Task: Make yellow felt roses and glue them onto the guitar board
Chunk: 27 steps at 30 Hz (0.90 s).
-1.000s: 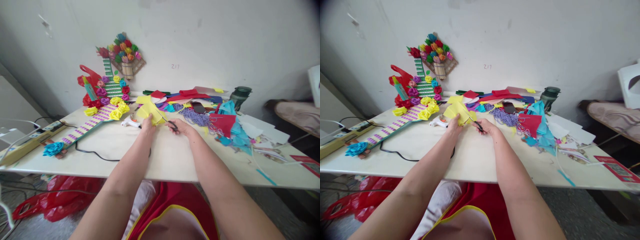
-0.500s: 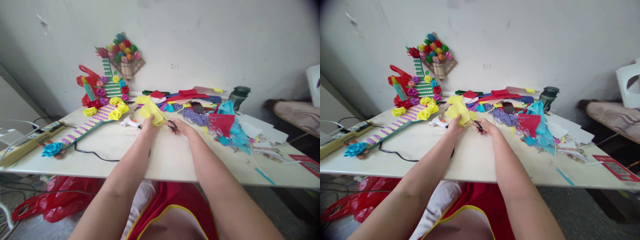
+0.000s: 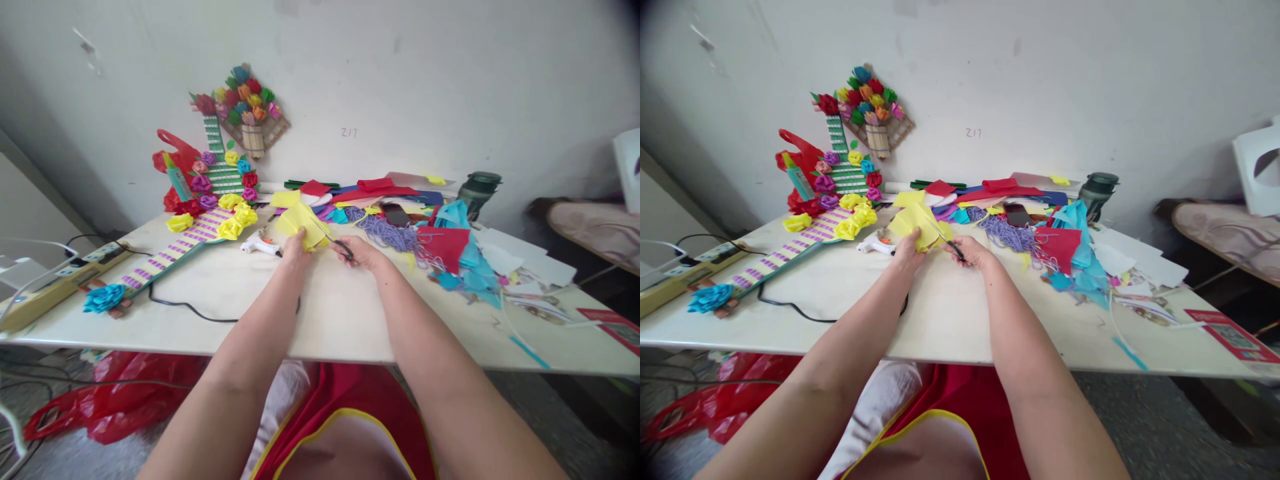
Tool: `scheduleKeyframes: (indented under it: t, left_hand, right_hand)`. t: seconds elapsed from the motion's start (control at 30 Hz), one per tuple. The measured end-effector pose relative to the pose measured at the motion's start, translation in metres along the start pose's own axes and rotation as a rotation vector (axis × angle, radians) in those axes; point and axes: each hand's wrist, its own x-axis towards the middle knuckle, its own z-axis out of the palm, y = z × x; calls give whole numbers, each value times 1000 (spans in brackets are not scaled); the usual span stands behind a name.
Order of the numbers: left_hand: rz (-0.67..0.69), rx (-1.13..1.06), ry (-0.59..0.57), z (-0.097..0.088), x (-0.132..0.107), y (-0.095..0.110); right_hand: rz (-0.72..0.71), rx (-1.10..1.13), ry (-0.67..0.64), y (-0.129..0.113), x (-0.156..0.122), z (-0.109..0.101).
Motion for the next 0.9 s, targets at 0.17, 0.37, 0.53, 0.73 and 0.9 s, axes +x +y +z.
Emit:
scheduleKeyframes:
  t: [0.17,0.37,0.53,0.73,0.9]
  left_hand:
    - [-12,-8,33,1,-2,2]
    - [-17,14,45,1,-2,4]
    - [-15,30,29,0,-1,1]
    - [-18,47,-23,-3,0,-2]
    - [-24,61,-24,-2,-4,-1]
  right_hand:
    - [25,-14,31,-4,-1,3]
    - [1,-11,-32,-2,-1,1]
    - [-14,12,-37,0,-1,0]
    - [-24,37,-45,2,1,-1]
    - [-22,36,-40,3,2,-2]
